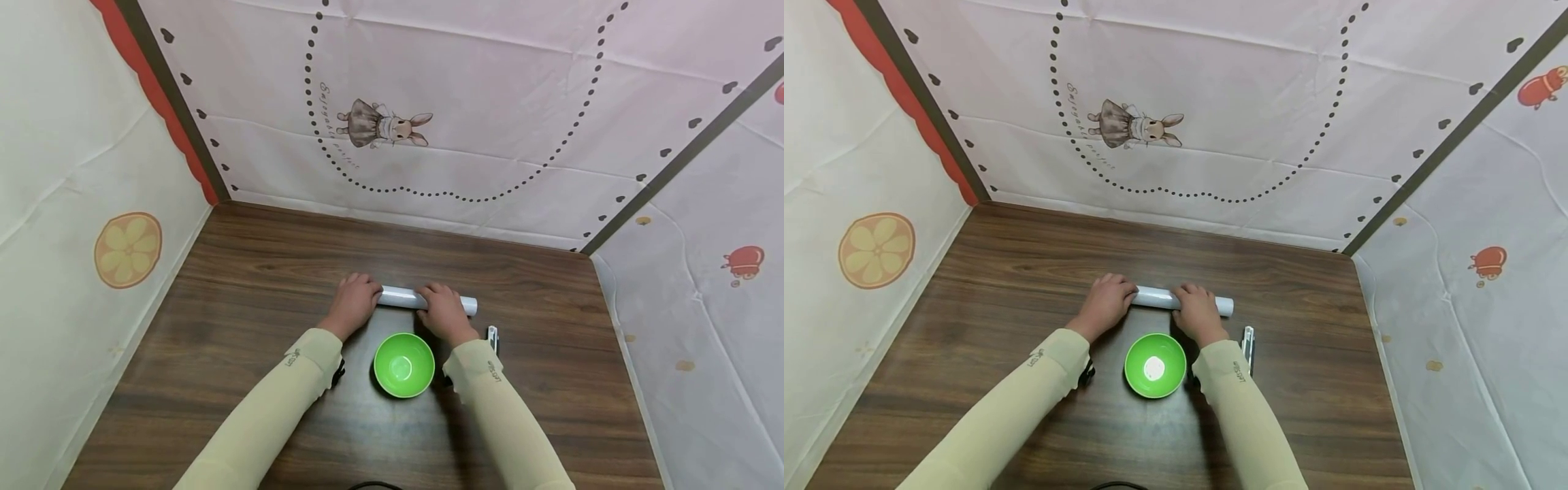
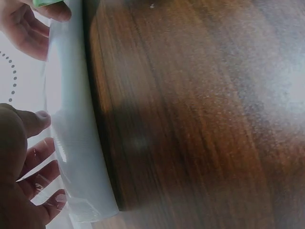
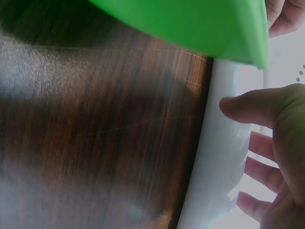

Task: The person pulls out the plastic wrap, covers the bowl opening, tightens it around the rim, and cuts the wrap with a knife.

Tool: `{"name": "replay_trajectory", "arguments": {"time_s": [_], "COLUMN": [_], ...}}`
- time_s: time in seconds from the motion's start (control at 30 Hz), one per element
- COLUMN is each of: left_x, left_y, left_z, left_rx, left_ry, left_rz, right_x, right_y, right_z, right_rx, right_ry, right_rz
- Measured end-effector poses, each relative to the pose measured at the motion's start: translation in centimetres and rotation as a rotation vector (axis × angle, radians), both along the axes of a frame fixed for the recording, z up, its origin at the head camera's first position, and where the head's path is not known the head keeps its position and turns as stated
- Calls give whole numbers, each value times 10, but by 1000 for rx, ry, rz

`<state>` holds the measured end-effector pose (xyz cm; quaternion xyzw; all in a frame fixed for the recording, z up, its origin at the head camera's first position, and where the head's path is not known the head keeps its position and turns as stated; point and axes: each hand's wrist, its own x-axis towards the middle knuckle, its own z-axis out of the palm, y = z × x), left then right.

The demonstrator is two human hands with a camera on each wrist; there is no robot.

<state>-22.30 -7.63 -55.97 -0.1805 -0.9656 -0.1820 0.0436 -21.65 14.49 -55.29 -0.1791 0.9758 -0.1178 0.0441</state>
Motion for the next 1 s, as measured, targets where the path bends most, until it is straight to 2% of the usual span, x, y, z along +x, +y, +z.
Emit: {"name": "replay_trajectory", "arguments": {"time_s": [0.27,0.5,0.77,1.0], "left_x": [-1,-2,-3,-2], "left_y": [0,-1,-3,-3], "left_z": [5,5,2,4], "left_rx": [-11,1,35,57], "left_ry": [-47,-62,-35,-10], "left_rz": [0,-3,-7,21], "right_x": [2,0,-2,-2], "right_y": [-8,-13,-13,-14], "right_z": [-2,-1,1,-1], "right_rx": [-72,-61,-69,-82], "right_ry": [146,233,217,181], "right_rz": [21,30,8,-16]}}
